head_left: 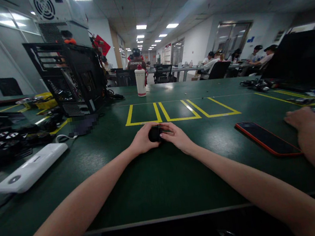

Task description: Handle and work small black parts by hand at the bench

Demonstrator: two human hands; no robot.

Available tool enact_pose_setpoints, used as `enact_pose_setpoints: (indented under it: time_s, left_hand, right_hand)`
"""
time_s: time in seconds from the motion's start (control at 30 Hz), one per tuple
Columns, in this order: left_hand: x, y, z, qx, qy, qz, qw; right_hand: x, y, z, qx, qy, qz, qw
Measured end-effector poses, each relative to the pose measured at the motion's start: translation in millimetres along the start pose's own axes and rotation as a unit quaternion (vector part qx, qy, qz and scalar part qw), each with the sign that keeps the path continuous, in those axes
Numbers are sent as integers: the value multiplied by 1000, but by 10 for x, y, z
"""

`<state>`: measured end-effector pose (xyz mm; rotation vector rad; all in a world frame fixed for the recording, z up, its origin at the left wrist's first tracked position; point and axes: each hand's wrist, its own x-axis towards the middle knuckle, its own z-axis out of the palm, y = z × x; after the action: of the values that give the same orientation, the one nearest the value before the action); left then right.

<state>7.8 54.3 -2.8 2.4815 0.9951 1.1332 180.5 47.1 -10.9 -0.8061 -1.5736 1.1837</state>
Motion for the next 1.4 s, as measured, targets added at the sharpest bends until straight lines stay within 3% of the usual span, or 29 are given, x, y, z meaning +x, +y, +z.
enact_pose_setpoints:
  time_s: [0.23, 0.6, 0.87, 1.2, 1.4]
  left_hand:
    - [-6, 6, -15, 0, -3, 1, 1000]
    - [1, -1, -9, 3, 0, 3, 1000]
    - [-7, 6, -11, -4, -5, -6, 1000]
    - [2, -12, -3, 8, 1, 6, 1000]
    - [-5, 1, -12, -2, 2, 2, 1000]
  right_hand:
    - [-50, -28, -16, 21, -35, -12, 999]
    - [-6, -3, -3, -6, 20, -1, 1000]
    - [-42, -29, -16, 19, -27, -12, 999]
    - [15, 10, 6, -23, 30, -13, 999]
    - [-16, 10, -17, 7, -16, -1, 1000]
